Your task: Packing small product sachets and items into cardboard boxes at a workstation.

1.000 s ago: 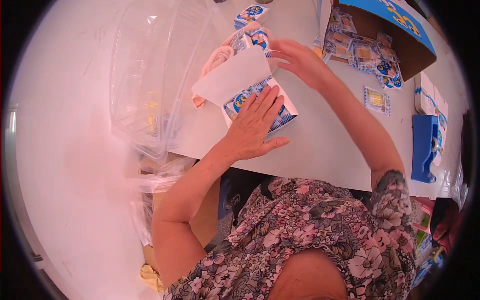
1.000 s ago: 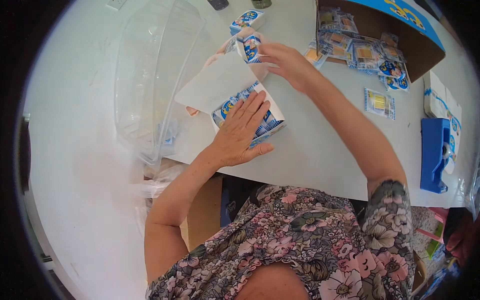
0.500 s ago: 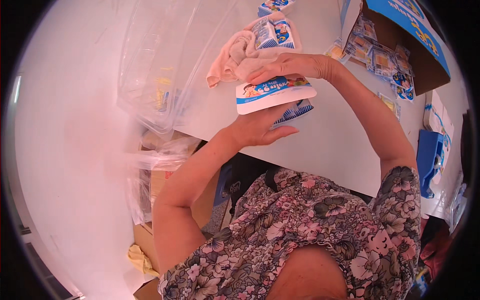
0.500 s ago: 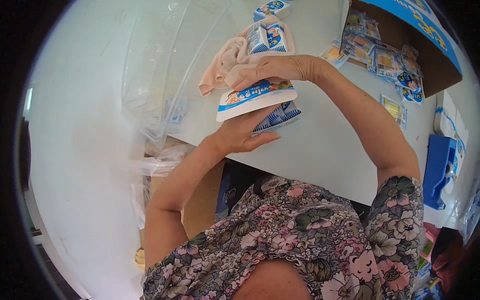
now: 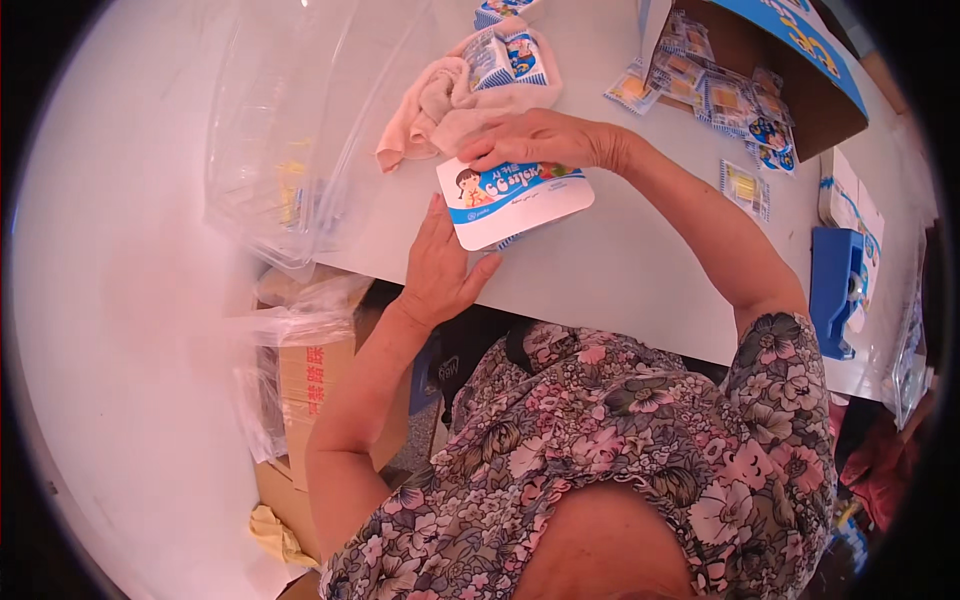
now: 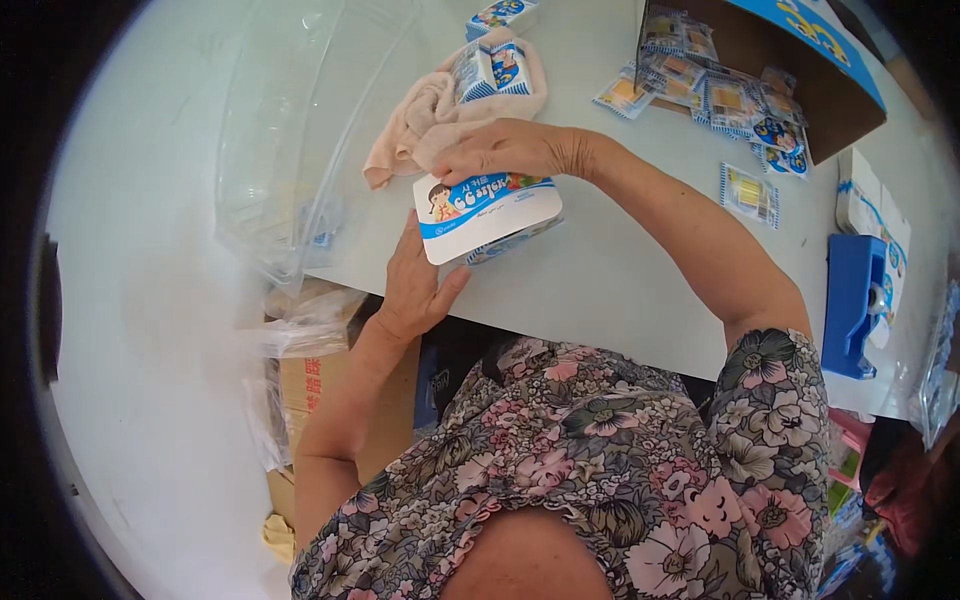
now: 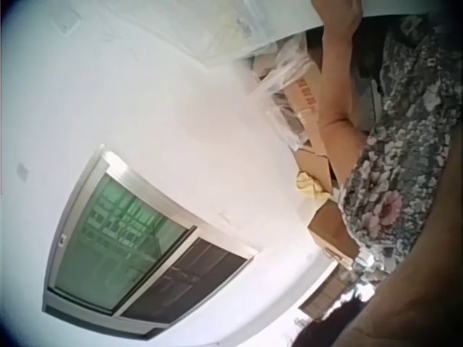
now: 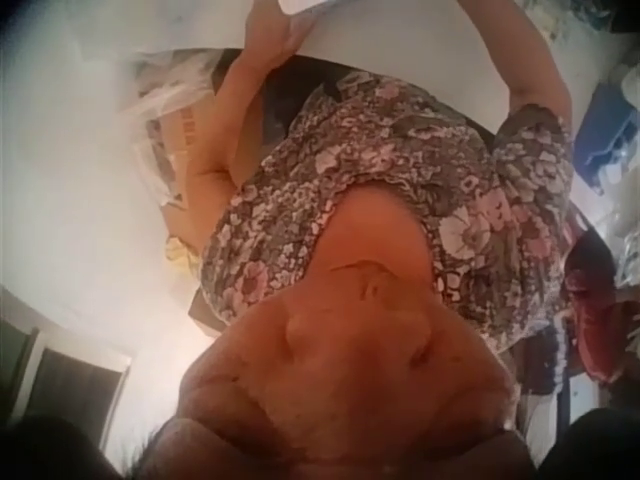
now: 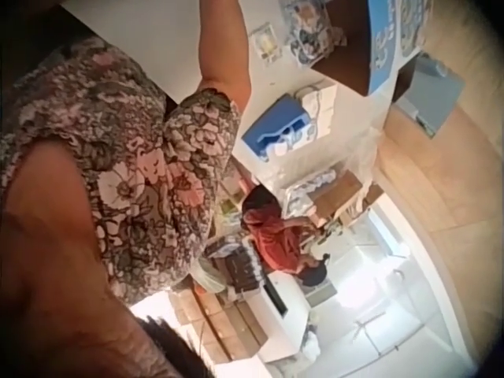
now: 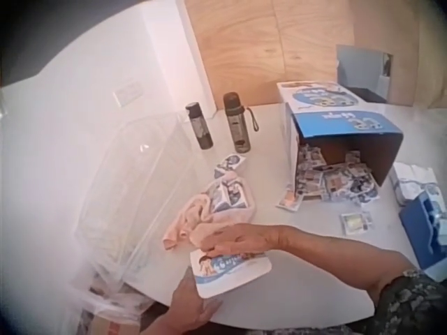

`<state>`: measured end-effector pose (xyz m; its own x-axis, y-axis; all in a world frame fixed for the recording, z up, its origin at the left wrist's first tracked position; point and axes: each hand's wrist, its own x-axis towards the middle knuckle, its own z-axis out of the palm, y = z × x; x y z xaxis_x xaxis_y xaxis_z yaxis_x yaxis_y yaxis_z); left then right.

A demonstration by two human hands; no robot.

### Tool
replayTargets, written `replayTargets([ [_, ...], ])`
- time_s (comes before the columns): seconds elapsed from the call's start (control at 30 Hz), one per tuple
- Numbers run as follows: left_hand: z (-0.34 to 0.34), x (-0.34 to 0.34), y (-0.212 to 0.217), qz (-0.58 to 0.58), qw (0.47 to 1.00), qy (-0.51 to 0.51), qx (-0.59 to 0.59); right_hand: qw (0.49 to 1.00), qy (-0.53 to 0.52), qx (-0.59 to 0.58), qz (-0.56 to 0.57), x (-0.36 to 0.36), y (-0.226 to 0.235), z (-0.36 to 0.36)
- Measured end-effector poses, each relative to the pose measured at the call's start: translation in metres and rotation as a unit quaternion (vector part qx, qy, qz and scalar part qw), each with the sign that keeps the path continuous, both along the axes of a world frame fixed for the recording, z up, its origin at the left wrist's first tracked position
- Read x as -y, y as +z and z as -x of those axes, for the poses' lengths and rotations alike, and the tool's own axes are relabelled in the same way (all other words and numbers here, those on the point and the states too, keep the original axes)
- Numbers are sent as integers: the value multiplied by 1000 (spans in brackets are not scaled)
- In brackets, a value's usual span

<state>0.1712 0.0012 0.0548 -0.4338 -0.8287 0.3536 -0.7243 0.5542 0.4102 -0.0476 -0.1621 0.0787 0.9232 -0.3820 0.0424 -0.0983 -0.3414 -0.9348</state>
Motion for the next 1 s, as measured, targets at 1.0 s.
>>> replayTargets([
  [1.0,1,-35,-18,210,968,-135,-11,956,36,35,290,-4,-5,3],
])
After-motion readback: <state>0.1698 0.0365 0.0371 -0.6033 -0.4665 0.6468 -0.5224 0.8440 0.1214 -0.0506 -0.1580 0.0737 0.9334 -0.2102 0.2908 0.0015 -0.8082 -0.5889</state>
